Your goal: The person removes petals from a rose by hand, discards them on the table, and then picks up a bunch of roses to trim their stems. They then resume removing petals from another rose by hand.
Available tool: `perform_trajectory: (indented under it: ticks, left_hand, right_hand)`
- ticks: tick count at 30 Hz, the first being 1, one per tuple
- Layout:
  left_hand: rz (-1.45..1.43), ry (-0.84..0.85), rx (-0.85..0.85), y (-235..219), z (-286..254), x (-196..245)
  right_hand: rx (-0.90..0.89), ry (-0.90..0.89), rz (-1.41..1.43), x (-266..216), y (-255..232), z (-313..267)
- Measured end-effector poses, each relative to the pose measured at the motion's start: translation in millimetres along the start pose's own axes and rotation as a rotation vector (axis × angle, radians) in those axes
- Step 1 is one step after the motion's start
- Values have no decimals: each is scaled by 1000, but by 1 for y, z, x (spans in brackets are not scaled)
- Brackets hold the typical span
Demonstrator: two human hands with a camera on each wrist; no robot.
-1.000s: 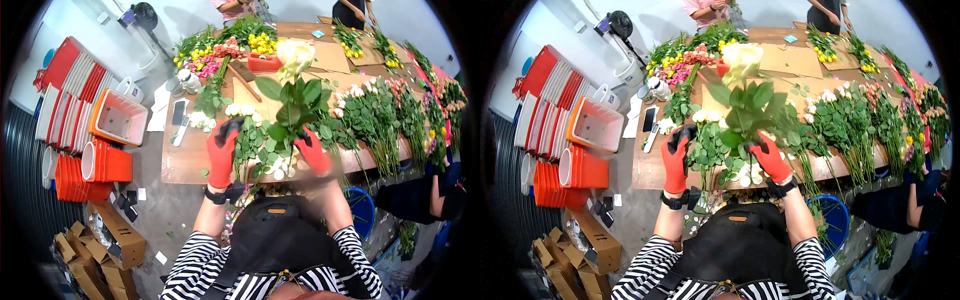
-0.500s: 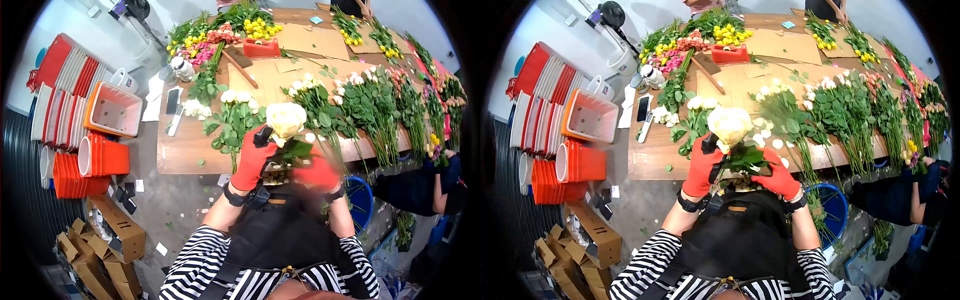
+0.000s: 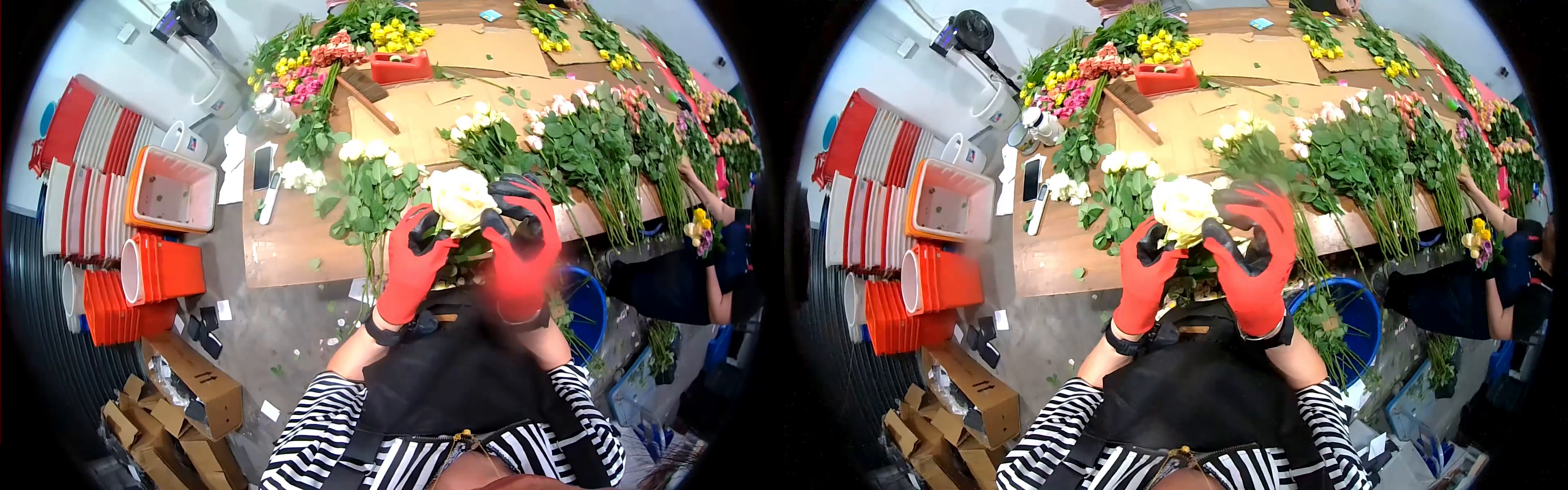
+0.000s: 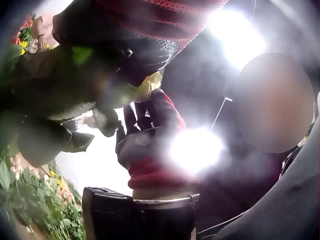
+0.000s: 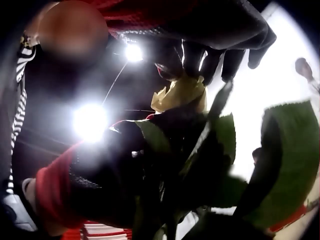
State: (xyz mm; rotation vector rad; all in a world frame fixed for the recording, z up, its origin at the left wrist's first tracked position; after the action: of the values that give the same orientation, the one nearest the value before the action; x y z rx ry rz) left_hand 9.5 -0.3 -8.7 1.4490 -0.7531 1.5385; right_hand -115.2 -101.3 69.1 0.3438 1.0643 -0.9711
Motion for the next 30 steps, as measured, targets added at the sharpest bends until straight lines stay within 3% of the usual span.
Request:
perform_trajectory:
  ticks: [2, 4, 6, 11, 16, 19, 23, 26, 30]
  left_hand:
    - [-39, -49, 18, 0, -3, 1]
    - [-185, -155, 42, 7, -2, 26]
    - [-175, -136, -20, 6, 2, 31]
    - [-291, -103, 65, 4, 5, 34]
    - [10, -7, 89, -1, 7, 35]
    - [272, 96, 164, 4, 8, 28]
    - [501, 186, 183, 7, 5, 28]
    - [471, 142, 166, 16, 5, 40]
    - [551, 179, 93, 14, -2, 24]
  right_hand:
    - [13, 74, 218, 12, 0, -3]
    - [97, 259, 475, 21, 0, -9]
    - [190, 447, 709, 37, 0, -15]
    - [196, 223, 518, 55, -18, -21]
    - [-10, -66, 140, 25, -31, -10]
    - [-134, -67, -116, 3, -21, -5]
    - [-89, -6, -45, -11, 0, 3]
    - [-65, -3, 52, -5, 3, 3]
    - [-45, -21, 56, 0, 1, 1]
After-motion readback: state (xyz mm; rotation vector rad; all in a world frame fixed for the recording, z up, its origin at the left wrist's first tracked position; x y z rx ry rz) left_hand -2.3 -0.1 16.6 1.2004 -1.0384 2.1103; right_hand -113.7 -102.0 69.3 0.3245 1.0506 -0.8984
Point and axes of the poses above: each hand's wrist, its own z-axis towards the middle knuckle, its own y-axis out of the palm, x = y × z, the point moved 1 cm from there along z, towards the middle knuckle, and after that the axes turned 14 degrees about -x, right-handed, at the moved point
